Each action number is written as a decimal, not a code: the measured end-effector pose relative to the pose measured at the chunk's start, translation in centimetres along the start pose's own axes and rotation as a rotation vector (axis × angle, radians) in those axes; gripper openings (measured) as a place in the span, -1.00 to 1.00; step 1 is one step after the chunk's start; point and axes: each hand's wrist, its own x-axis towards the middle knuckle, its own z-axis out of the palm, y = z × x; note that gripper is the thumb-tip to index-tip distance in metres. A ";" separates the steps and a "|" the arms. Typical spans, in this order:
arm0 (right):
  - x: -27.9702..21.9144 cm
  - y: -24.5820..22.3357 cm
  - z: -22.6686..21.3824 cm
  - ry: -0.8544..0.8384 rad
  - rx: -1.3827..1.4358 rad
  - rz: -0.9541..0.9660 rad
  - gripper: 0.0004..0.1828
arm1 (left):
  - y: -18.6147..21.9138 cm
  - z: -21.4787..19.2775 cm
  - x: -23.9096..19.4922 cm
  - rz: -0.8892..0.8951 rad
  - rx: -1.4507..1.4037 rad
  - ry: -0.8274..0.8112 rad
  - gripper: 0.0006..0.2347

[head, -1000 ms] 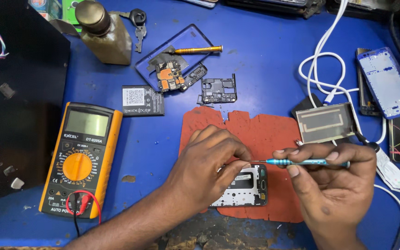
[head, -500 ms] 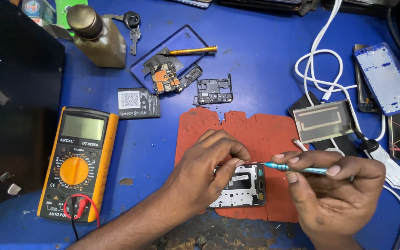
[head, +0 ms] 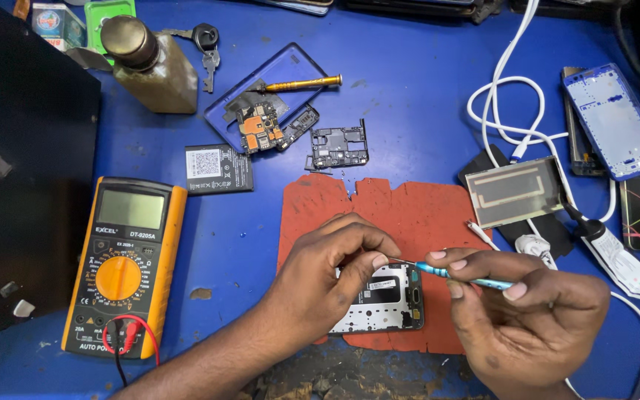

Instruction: The person uses a screwdriver to remove screws from the back of a disassembled smartphone. After removing the screws, the person connects a charging cable to the phone and observes the screen lighting up to show a charging indicator.

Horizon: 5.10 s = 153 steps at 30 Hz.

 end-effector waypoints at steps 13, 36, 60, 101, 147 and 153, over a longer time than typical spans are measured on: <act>-0.6 0.3 -0.4 -0.078 -0.067 -0.082 -0.60 | -0.2 0.1 0.1 -0.073 -0.036 -0.005 -0.90; 0.8 1.3 -1.0 -0.380 -0.197 0.064 -0.56 | 1.3 -1.6 -0.5 0.230 0.715 -0.084 -0.92; 3.8 -1.4 0.7 -0.618 -1.077 0.416 -0.78 | 0.6 -1.5 -0.8 0.215 0.686 -0.086 -0.96; 6.9 1.8 2.6 -0.151 0.064 0.231 -0.55 | 1.6 -2.1 -1.0 0.163 0.587 0.148 -0.76; -3.5 0.8 -5.0 -0.492 -0.363 0.071 -0.60 | 1.7 -1.0 -1.2 0.280 0.815 -0.234 -0.36; -2.9 -0.1 -4.9 -0.467 -0.692 0.062 -0.51 | 1.6 -1.0 -1.2 0.272 0.822 -0.247 -0.36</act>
